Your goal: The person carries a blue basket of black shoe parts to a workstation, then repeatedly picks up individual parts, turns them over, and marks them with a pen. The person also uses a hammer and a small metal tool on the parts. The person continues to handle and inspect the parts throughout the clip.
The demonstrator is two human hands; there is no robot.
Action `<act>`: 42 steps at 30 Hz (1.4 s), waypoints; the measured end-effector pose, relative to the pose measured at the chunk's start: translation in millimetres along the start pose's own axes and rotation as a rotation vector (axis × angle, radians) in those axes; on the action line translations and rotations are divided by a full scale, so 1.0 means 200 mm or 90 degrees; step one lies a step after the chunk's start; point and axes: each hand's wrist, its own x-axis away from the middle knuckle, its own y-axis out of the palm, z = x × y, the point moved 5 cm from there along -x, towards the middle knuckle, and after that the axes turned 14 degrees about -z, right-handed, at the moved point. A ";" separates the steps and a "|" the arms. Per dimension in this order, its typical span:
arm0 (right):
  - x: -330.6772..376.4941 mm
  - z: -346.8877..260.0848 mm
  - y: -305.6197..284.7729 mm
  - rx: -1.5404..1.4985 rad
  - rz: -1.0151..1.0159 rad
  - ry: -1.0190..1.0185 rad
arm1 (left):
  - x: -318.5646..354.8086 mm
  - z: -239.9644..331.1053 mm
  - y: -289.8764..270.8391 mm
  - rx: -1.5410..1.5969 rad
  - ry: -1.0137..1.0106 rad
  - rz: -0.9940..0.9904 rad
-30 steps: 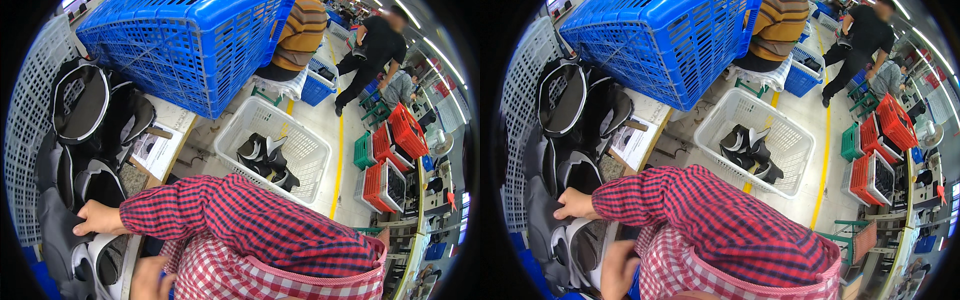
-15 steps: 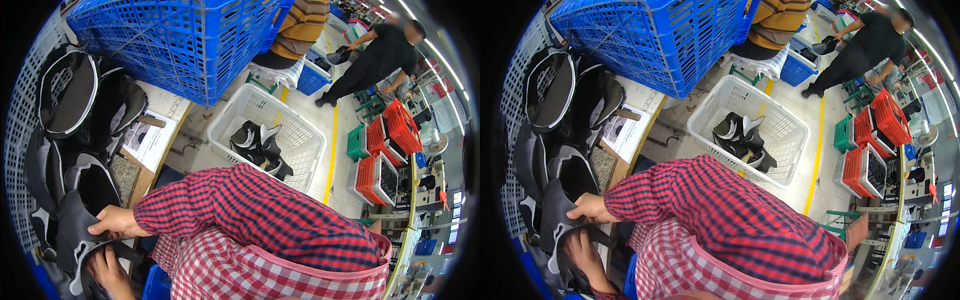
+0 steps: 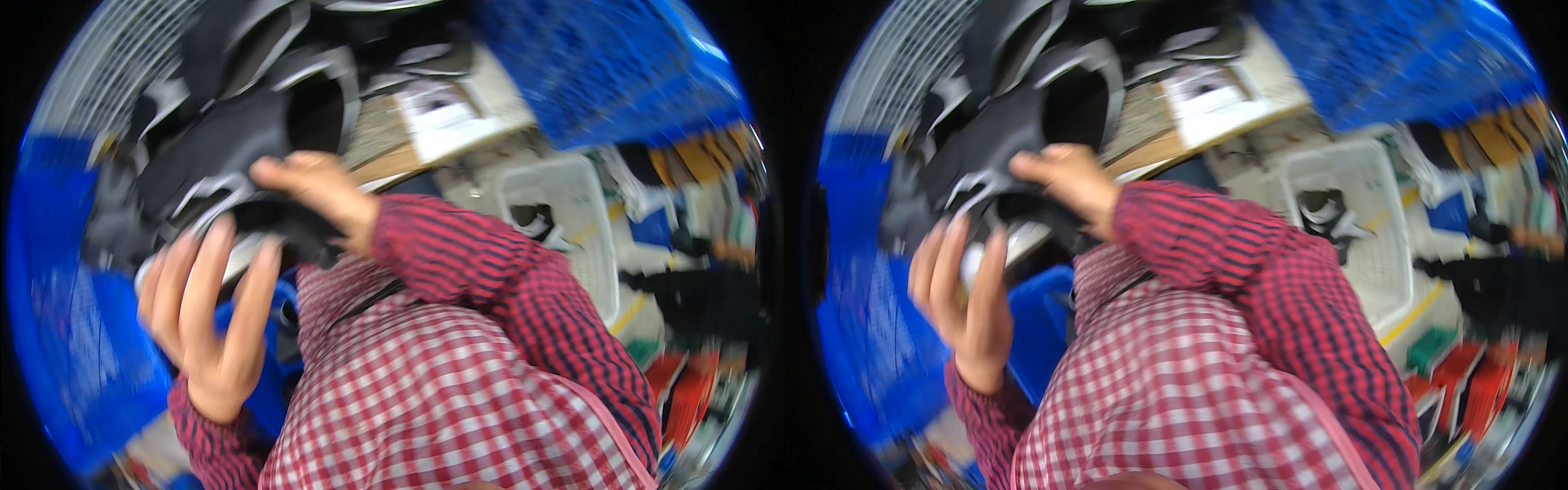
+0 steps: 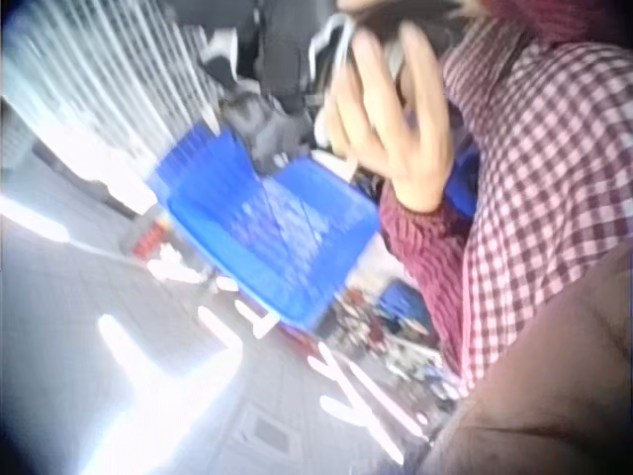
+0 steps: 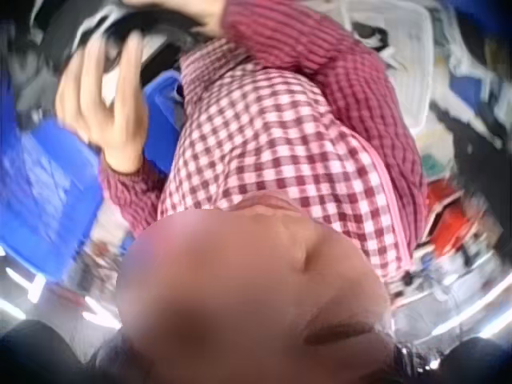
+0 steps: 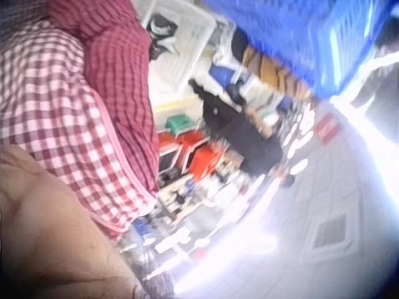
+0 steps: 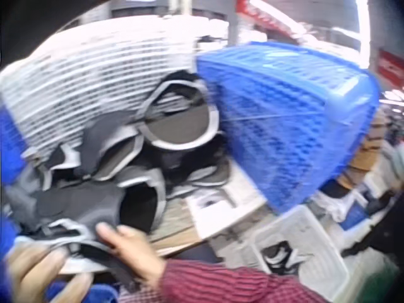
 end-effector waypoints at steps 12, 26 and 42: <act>-0.04 0.13 -0.02 0.186 0.133 -0.064 | 0.54 -0.15 0.86 1.356 -0.670 0.285; -0.06 0.11 0.02 0.329 0.024 -0.083 | 0.60 -0.07 0.75 1.086 -0.570 0.339; 0.22 -0.19 0.38 1.219 -0.589 -0.473 | 1.13 0.00 0.91 1.069 -0.633 -0.305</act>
